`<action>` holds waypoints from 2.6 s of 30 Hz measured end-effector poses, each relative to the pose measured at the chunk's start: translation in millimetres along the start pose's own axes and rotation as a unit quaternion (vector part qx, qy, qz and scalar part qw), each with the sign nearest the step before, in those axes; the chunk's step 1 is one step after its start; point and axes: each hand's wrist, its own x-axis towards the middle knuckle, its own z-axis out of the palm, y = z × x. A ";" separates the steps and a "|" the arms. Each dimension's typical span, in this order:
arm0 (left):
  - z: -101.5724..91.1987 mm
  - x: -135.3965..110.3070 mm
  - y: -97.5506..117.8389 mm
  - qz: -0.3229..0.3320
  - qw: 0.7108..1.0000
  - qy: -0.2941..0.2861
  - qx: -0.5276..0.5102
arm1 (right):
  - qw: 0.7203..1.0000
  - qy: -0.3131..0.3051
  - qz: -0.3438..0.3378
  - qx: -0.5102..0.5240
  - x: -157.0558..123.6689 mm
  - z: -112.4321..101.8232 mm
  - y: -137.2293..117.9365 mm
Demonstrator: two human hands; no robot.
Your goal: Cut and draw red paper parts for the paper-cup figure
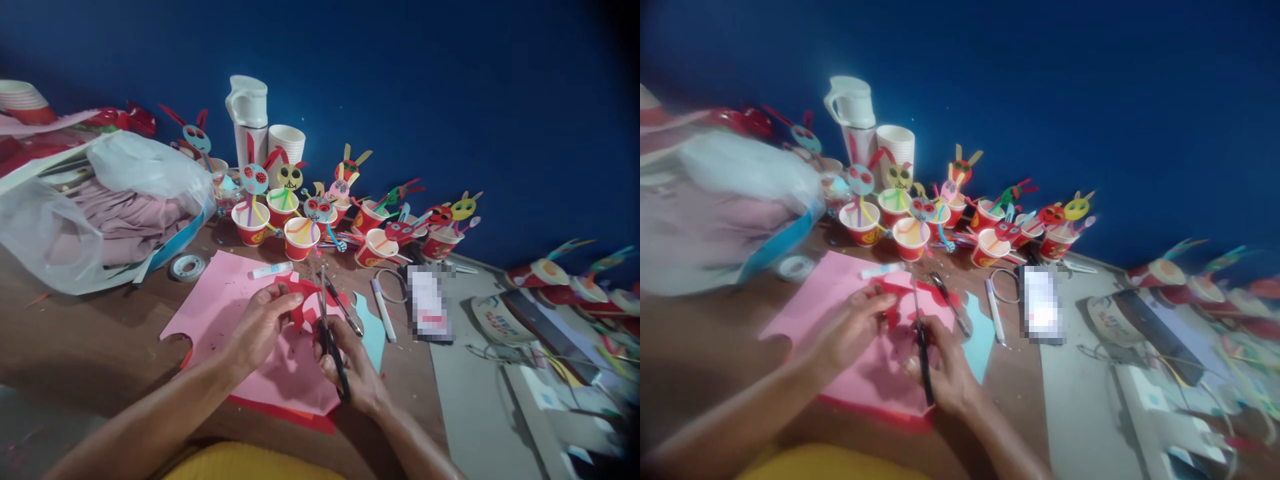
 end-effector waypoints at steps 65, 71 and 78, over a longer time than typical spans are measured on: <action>27.3 3.3 -2.7 -0.074 0.996 0.050 -0.020 | 0.999 0.011 0.036 0.024 -15.8 4.1 10.5; 28.7 3.8 -2.1 -0.087 0.993 0.067 -0.029 | 0.998 0.006 0.059 0.020 -22.7 3.2 18.0; 24.9 4.5 -8.4 -0.104 0.993 0.050 -0.021 | 0.997 -0.004 0.074 -0.010 -25.2 0.4 15.8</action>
